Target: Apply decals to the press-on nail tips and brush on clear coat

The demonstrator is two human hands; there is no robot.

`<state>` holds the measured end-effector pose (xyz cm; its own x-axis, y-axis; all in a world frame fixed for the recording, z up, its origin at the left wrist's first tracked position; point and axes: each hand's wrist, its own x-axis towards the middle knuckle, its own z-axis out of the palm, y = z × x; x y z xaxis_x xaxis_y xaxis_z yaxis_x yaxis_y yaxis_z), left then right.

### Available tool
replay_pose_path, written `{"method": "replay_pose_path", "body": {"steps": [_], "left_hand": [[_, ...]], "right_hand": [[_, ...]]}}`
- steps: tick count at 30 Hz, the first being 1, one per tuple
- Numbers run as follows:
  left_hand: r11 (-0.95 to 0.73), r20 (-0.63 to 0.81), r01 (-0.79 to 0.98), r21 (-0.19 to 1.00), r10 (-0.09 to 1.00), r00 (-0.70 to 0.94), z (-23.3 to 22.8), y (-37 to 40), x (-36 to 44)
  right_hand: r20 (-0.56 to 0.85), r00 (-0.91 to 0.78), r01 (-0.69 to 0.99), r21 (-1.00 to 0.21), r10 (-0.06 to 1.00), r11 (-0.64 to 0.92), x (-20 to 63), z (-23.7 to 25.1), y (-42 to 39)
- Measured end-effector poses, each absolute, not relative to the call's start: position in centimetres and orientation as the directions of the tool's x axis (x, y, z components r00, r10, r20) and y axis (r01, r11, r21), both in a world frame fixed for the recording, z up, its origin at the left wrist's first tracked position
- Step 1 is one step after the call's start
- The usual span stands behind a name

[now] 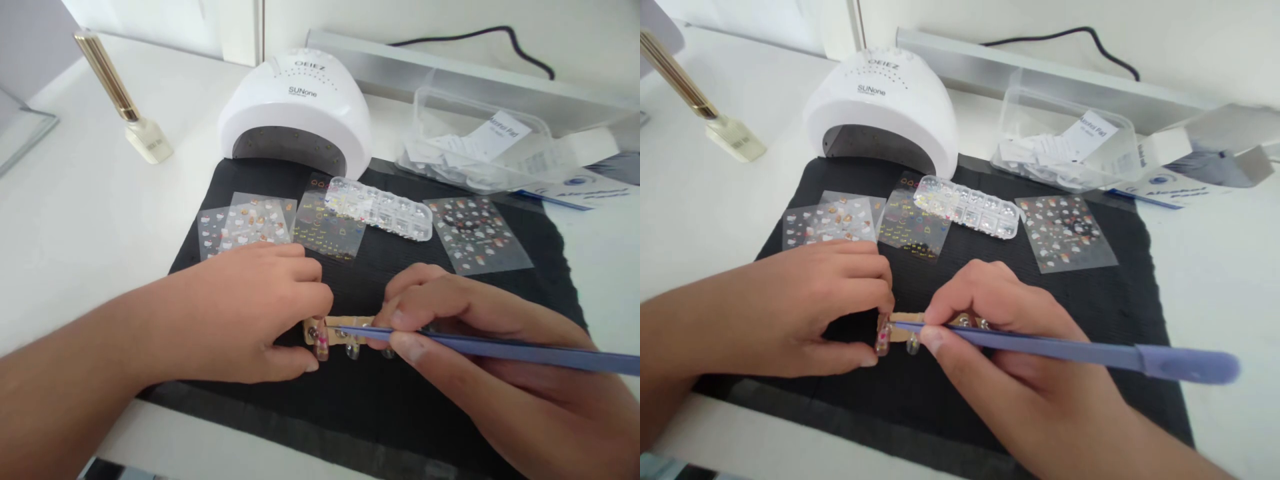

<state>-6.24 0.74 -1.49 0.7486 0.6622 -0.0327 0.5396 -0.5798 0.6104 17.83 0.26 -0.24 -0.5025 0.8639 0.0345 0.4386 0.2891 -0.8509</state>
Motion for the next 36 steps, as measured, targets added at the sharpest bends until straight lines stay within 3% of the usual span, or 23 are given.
{"method": "replay_pose_path", "body": {"steps": [36], "left_hand": [[-0.575,-0.047,0.541,0.613,0.657,0.752,-1.41,0.75,-6.28]], "right_hand": [[0.022,-0.525,0.433,-0.854,0.851,0.289,17.83,0.09,0.59]]}}
